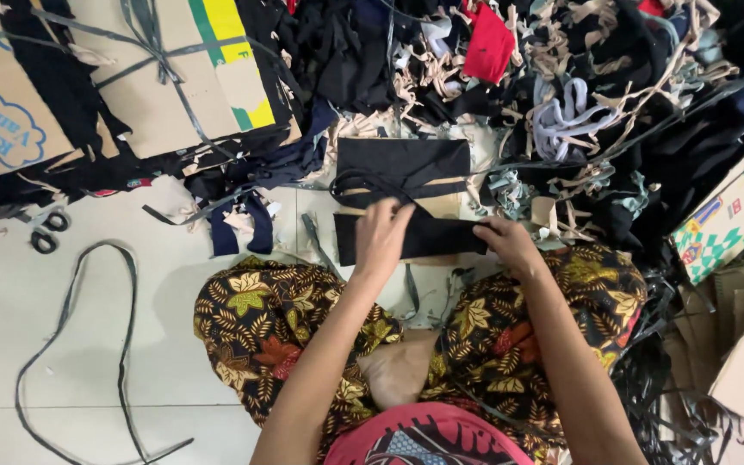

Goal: The person sits on the floor and folds a piece of black fabric on a cardboard box. They then gather various colorful fabric scraps from the surrounding pile and stuff them inside the folded black fabric, pressing the contents down to fit.

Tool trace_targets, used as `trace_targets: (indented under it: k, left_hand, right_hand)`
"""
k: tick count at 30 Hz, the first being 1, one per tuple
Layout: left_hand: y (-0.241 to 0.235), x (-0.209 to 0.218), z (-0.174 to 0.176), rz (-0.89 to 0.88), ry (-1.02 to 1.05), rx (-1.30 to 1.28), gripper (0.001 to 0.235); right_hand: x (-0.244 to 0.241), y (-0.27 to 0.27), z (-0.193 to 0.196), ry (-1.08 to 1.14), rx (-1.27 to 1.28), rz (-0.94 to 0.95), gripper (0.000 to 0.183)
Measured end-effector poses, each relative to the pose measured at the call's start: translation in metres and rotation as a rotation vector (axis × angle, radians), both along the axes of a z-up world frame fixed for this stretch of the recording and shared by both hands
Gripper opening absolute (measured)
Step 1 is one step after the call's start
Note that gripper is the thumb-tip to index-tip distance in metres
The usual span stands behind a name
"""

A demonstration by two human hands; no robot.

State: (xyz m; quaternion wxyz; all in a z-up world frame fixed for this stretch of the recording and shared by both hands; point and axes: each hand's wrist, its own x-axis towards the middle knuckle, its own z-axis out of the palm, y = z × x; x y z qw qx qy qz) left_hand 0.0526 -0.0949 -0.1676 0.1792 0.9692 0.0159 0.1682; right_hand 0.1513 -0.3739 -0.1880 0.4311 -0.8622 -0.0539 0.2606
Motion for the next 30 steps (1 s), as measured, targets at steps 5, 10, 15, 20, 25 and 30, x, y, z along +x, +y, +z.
trace_targets:
  k: [5, 10, 15, 20, 25, 30]
  left_hand:
    - [-0.021, 0.054, 0.0, -0.151, -0.044, 0.101, 0.01]
    - [-0.013, 0.073, -0.024, -0.252, 0.059, 0.178, 0.017]
    - [0.002, 0.063, 0.001, -0.305, 0.159, 0.182, 0.015]
    - [0.004, 0.069, -0.016, -0.304, 0.155, 0.191, 0.015]
    - [0.009, 0.067, 0.012, -0.263, 0.063, 0.199, 0.012]
    - [0.028, 0.062, 0.031, -0.214, 0.279, 0.129, 0.005]
  right_hand:
    - [-0.002, 0.0, -0.001, 0.218, 0.173, -0.09, 0.037]
    - [-0.011, 0.009, 0.056, 0.343, 0.24, 0.016, 0.039]
    - [-0.013, 0.02, 0.081, 0.408, 0.285, 0.019, 0.043]
    - [-0.012, 0.007, 0.043, 0.428, 0.312, -0.035, 0.046]
    - [-0.006, -0.004, -0.008, 0.402, 0.241, -0.014, 0.06]
    - [-0.001, 0.001, -0.036, 0.383, 0.205, 0.022, 0.054]
